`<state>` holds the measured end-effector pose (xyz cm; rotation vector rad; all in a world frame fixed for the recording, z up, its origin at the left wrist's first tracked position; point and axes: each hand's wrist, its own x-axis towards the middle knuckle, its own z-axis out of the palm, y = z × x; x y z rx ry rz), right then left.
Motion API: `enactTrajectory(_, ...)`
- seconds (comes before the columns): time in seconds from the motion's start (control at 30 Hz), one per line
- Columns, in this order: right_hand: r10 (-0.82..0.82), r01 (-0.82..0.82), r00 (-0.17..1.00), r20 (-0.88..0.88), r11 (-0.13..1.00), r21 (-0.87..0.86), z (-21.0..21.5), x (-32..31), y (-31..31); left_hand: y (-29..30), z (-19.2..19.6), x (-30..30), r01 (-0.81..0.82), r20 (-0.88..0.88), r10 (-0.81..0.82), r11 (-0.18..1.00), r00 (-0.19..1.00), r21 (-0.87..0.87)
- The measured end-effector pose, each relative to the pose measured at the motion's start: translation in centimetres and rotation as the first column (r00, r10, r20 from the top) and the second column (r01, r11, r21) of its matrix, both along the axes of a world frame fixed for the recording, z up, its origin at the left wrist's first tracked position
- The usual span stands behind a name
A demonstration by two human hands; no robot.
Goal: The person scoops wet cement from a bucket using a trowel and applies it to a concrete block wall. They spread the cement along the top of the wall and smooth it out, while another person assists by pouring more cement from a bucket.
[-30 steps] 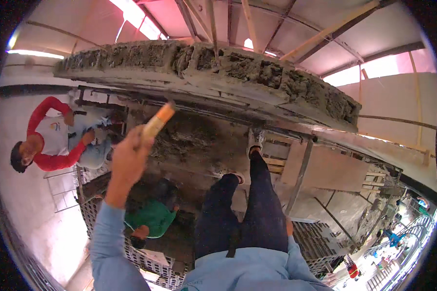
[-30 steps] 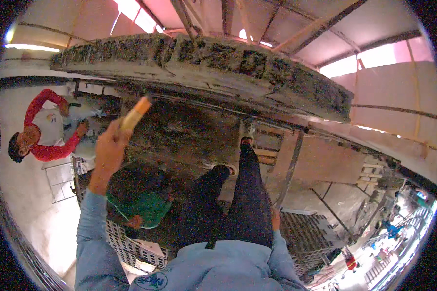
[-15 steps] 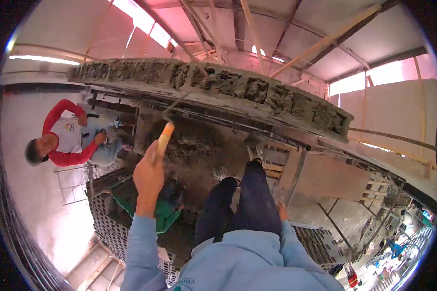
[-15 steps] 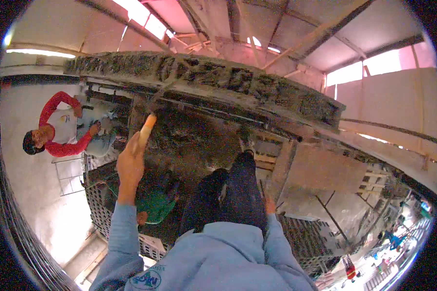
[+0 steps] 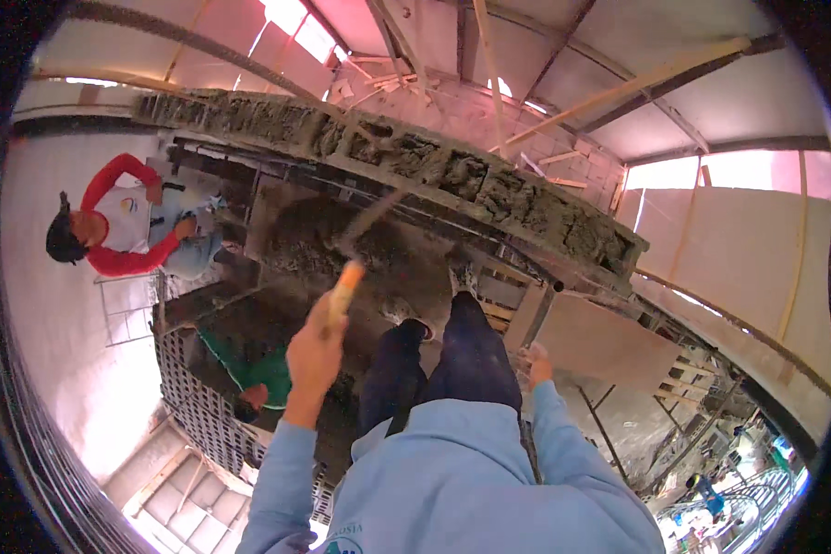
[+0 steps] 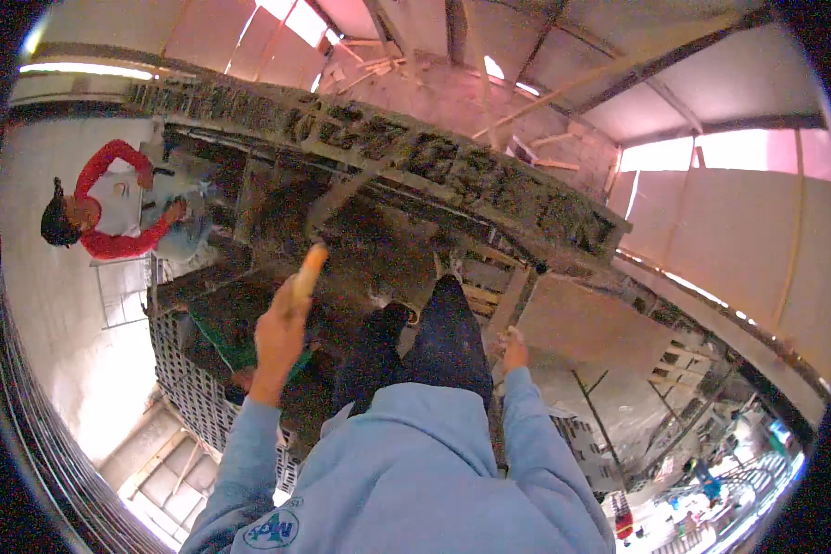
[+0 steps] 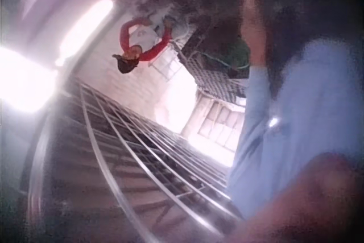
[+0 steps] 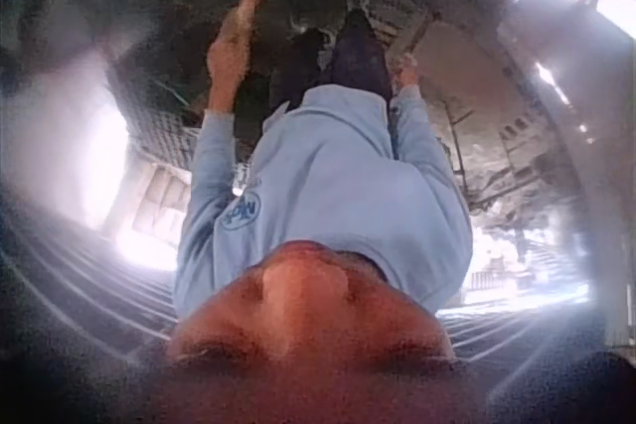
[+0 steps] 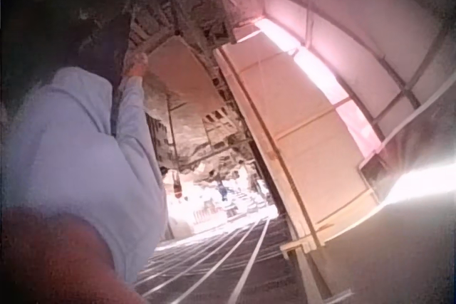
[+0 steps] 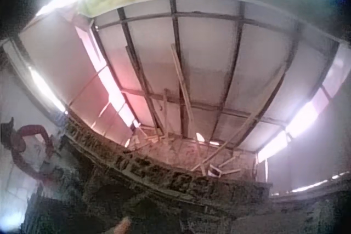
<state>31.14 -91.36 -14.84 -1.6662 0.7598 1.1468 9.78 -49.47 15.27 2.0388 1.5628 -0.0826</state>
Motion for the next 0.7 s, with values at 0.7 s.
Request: enactTrajectory(0.7,0.010,-0.009,0.992,-0.125,1.000,0.003,0.7,0.7,-0.6,3.4,0.9,6.2,-0.043,-0.141,0.059,0.992,0.988,0.116)
